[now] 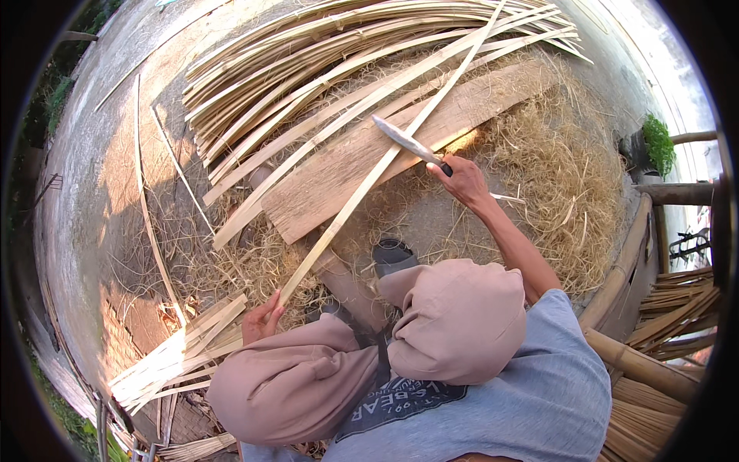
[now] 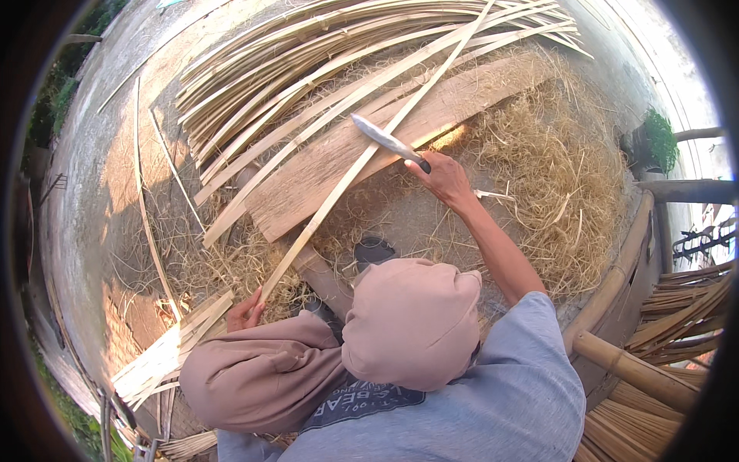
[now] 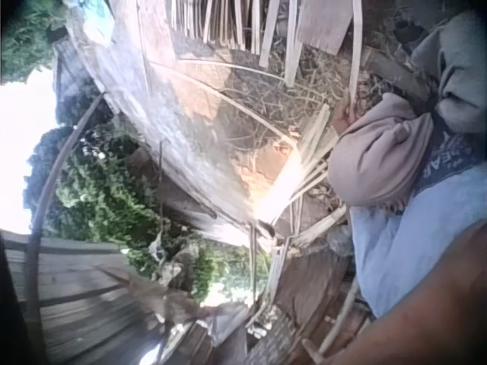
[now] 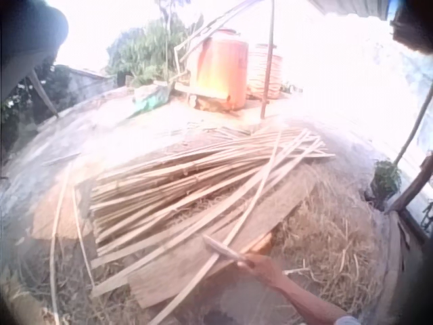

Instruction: The person sits on the ground and uses a knife to split long bamboo strips into thinner slats on a wooden board. The person repeatedly positions each strip, slices it lengthwise, and sets the finished slats aside.

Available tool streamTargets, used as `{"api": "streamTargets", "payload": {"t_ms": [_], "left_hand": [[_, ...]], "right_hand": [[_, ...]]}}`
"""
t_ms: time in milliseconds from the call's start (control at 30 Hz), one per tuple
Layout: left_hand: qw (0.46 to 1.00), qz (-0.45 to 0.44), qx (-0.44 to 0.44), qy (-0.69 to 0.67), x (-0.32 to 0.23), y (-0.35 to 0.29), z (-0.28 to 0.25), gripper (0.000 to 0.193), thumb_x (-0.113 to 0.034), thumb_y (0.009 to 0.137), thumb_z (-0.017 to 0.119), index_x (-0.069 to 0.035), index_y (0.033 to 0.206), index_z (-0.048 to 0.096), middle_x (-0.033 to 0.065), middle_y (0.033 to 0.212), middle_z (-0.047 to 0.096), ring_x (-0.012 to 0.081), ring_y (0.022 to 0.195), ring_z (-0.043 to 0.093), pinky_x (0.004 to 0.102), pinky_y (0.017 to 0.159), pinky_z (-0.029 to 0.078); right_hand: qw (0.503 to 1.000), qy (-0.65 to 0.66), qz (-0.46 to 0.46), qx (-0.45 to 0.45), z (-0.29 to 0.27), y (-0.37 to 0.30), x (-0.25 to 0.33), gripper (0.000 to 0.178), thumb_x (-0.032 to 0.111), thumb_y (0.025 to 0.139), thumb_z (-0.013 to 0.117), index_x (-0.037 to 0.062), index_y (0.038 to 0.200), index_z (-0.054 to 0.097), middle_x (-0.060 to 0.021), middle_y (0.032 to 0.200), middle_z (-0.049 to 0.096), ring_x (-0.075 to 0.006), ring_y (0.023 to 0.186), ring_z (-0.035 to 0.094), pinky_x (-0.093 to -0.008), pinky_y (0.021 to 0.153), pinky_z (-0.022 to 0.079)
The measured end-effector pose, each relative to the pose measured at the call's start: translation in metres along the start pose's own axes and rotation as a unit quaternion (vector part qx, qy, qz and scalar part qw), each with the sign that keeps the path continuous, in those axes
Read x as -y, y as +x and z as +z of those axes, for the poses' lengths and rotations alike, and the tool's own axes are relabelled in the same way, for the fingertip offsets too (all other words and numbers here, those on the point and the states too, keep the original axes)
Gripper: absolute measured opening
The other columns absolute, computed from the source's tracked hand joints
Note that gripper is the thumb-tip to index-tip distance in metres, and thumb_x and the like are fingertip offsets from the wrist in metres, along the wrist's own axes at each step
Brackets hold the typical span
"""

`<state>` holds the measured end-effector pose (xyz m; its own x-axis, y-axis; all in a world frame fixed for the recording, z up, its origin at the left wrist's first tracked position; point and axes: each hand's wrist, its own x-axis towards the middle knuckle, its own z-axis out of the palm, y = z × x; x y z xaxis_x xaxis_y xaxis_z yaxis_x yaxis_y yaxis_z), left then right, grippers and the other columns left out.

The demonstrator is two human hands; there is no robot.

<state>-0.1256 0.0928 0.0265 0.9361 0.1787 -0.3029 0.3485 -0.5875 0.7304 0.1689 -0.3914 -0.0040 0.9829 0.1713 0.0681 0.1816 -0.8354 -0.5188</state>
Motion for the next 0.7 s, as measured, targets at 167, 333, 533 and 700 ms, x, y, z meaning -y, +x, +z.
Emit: {"api": "streamTargets", "payload": {"t_ms": [167, 333, 533, 700], "left_hand": [[0.964, -0.194, 0.02, -0.179, 0.001, -0.023, -0.047, 0.035, -0.004, 0.091, 0.076, -0.002, 0.126, 0.072, 0.0034, 0.09, 0.073, 0.009, 0.077, 0.063, 0.0249, 0.07, 0.051], [0.969, -0.194, 0.089, 0.124, 0.007, -0.003, -0.049, 0.029, -0.031, 0.093, 0.078, -0.002, 0.098, 0.077, 0.0071, 0.069, 0.067, 0.0112, 0.064, 0.059, 0.0314, 0.059, 0.044], [0.989, -0.128, 0.016, 0.07, -0.025, 0.034, 0.014, 0.044, -0.049, 0.093, 0.075, -0.005, 0.085, 0.073, 0.0024, 0.059, 0.054, 0.0139, 0.057, 0.048, 0.0357, 0.055, 0.036], [0.98, -0.182, 0.07, -0.04, -0.002, 0.019, -0.004, 0.038, -0.038, 0.093, 0.077, -0.002, 0.081, 0.071, -0.0057, 0.06, 0.047, 0.0068, 0.057, 0.04, 0.0306, 0.051, 0.028]], "right_hand": [[0.982, -0.01, 0.182, -0.055, -0.013, 0.032, -0.065, 0.059, 0.054, 0.098, 0.058, -0.0014, 0.08, 0.062, -0.021, 0.067, 0.06, -0.0354, 0.066, 0.061, -0.0486, 0.065, 0.047], [0.989, 0.066, 0.13, -0.004, 0.016, 0.008, -0.016, 0.058, 0.051, 0.099, 0.06, -0.0035, 0.081, 0.064, -0.0253, 0.069, 0.064, -0.0413, 0.066, 0.067, -0.0508, 0.062, 0.049], [0.992, 0.057, -0.043, 0.104, 0.059, -0.072, 0.071, 0.058, 0.057, 0.099, 0.061, 0.0015, 0.082, 0.063, -0.0225, 0.067, 0.063, -0.0402, 0.068, 0.067, -0.0508, 0.064, 0.051], [0.988, 0.009, 0.144, 0.06, 0.003, -0.005, 0.012, 0.063, 0.062, 0.097, 0.06, 0.0018, 0.077, 0.06, -0.0228, 0.069, 0.064, -0.0385, 0.07, 0.067, -0.0505, 0.065, 0.051]]}}
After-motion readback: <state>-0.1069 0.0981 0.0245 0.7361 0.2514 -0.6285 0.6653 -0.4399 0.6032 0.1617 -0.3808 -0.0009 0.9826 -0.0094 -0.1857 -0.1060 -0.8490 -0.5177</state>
